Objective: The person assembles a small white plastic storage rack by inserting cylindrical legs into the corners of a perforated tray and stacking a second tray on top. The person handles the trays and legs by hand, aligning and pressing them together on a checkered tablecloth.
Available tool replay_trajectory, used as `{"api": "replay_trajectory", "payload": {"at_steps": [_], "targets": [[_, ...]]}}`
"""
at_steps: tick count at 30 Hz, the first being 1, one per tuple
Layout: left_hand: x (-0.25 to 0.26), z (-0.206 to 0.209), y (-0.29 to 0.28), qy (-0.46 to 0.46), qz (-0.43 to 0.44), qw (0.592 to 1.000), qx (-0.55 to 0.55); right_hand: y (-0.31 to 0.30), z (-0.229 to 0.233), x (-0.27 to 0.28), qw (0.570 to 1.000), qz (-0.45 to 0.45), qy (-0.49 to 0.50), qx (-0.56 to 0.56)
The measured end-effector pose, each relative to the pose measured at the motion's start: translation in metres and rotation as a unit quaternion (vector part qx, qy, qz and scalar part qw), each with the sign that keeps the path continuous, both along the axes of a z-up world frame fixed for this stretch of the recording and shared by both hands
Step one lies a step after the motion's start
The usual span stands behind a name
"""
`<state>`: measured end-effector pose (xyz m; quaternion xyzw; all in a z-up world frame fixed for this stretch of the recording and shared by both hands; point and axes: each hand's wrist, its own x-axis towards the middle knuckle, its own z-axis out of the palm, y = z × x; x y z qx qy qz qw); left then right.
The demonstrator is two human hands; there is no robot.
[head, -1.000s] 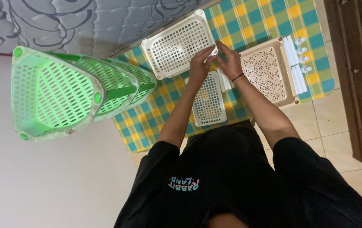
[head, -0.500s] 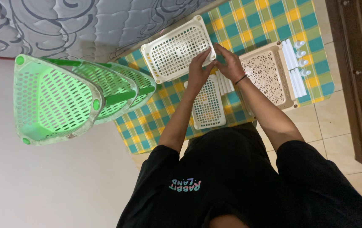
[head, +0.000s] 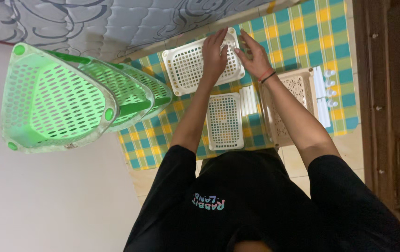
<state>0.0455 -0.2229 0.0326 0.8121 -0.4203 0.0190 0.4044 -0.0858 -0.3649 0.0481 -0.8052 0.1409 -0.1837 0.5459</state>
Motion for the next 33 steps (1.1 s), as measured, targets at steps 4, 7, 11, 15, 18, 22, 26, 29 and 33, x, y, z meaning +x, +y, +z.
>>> {"api": "replay_trajectory", "payload": {"at_steps": [4, 7, 11, 15, 18, 22, 26, 29, 33], "targets": [[0.027, -0.011, -0.016, -0.015, -0.012, 0.996, 0.093, -0.011, -0.008, 0.028, 0.997, 0.009, 0.062, 0.044], [0.04, -0.013, -0.027, 0.04, -0.044, 0.997, 0.05, -0.015, -0.014, 0.039, 0.998, 0.038, 0.006, 0.051], [0.049, -0.007, -0.032, 0.148, -0.072, 0.986, 0.007, -0.013, -0.021, 0.045, 0.998, 0.005, 0.023, 0.066], [0.05, 0.001, -0.034, 0.157, -0.061, 0.986, 0.008, -0.008, -0.027, 0.049, 0.989, -0.026, 0.039, 0.14], [0.049, -0.001, -0.032, 0.178, -0.062, 0.982, 0.007, -0.003, -0.03, 0.052, 0.988, -0.052, 0.032, 0.14], [0.051, -0.008, -0.032, 0.168, -0.058, 0.984, -0.003, -0.002, -0.029, 0.058, 0.993, -0.09, 0.043, 0.064], [0.051, -0.018, -0.035, 0.139, -0.051, 0.989, -0.001, 0.001, -0.031, 0.061, 0.992, -0.113, 0.049, 0.033], [0.05, -0.023, -0.036, 0.131, -0.039, 0.99, -0.016, 0.004, -0.034, 0.062, 0.992, -0.119, 0.033, 0.021], [0.048, -0.023, -0.036, 0.109, -0.023, 0.994, 0.012, 0.003, -0.037, 0.062, 0.993, -0.117, 0.018, 0.0]]}}
